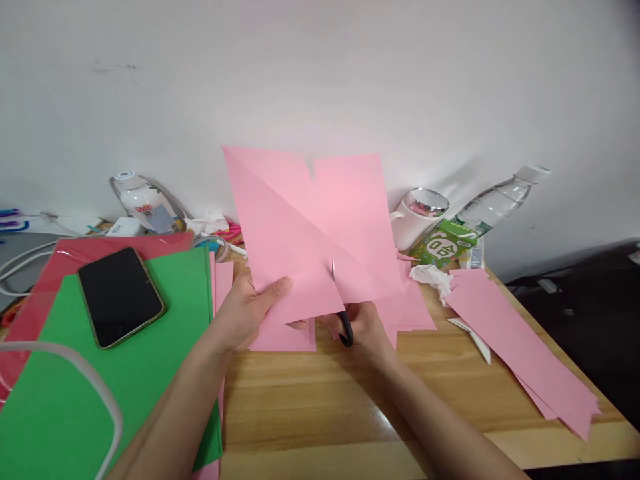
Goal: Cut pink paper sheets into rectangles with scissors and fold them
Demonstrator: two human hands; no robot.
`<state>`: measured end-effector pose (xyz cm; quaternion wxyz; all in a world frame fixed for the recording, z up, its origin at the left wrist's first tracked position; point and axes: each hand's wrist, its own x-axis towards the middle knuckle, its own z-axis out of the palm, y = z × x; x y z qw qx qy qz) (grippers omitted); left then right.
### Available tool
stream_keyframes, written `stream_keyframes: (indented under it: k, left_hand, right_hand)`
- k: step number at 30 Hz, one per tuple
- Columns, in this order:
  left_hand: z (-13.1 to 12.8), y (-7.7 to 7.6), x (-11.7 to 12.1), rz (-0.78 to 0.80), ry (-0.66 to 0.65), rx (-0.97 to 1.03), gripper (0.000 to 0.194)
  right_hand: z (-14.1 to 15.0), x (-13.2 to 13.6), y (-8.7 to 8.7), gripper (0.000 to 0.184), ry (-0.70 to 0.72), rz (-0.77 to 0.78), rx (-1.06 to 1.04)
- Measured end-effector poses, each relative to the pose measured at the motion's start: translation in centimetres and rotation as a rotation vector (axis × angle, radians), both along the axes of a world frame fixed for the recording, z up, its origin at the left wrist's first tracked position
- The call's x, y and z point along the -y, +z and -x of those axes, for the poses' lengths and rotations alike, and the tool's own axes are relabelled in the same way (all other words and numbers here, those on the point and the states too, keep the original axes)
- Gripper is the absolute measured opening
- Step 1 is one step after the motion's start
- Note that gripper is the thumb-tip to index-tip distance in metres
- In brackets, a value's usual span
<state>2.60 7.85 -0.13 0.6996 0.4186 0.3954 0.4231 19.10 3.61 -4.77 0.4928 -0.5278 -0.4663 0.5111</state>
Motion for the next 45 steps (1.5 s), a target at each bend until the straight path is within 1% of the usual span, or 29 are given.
stream_keyframes:
  k: [4, 7, 13, 20, 25, 30, 33, 39, 41, 45]
  left_hand:
    - [0.22, -0.27, -0.13, 0.001, -0.040, 0.009, 0.044]
    - [0.23, -0.33, -0.12, -0.002, -0.035, 0.007, 0.041]
    - [-0.06, -0.02, 0.04, 0.009, 0.033, -0.008, 0.042]
    - [0.13, -0.13, 0.01, 0.011, -0.023, 0.009, 0.047]
    - [0.29, -0.26, -0.04, 0.011, -0.042, 0.023, 0.042]
    - [0.32, -0.10, -0.11, 0.042, -0.029, 0.017, 0.045]
    - [0.34, -0.17, -0.11, 0.050, -0.053, 0.021, 0.041]
    - [0.30, -0.29, 0.01, 0.034, -0.043, 0.015, 0.033]
    - [0.28, -0.22, 0.01, 0.034, -0.040, 0.015, 0.033]
    - [0.24, -0.10, -0.05, 0.055, -0.047, 0.020, 0.038]
  right_hand:
    - [0.03, -0.01, 0.24, 0.036, 0.016, -0.010, -0.010]
    - [0.03, -0.02, 0.26, 0.035, 0.013, -0.007, 0.015]
    - [-0.13, 0.10, -0.17, 0.034, 0.003, 0.012, 0.024]
    - [-0.11, 0.03, -0.27, 0.029, 0.009, 0.044, -0.046]
    - [0.07, -0.06, -0.09, 0.031, 0.008, -0.028, -0.098]
    - [0.15, -0.11, -0.25, 0.025, -0.028, -0.050, -0.078]
    - [0.11, -0.05, -0.16, 0.022, -0.050, -0.048, -0.072]
    - [-0.06, 0.05, 0.03, 0.016, -0.048, -0.054, -0.098]
    - [-0.04, -0.05, -0.06, 0.017, -0.047, -0.065, -0.112]
    - [0.04, -0.28, -0.30, 0.028, -0.074, -0.124, -0.140]
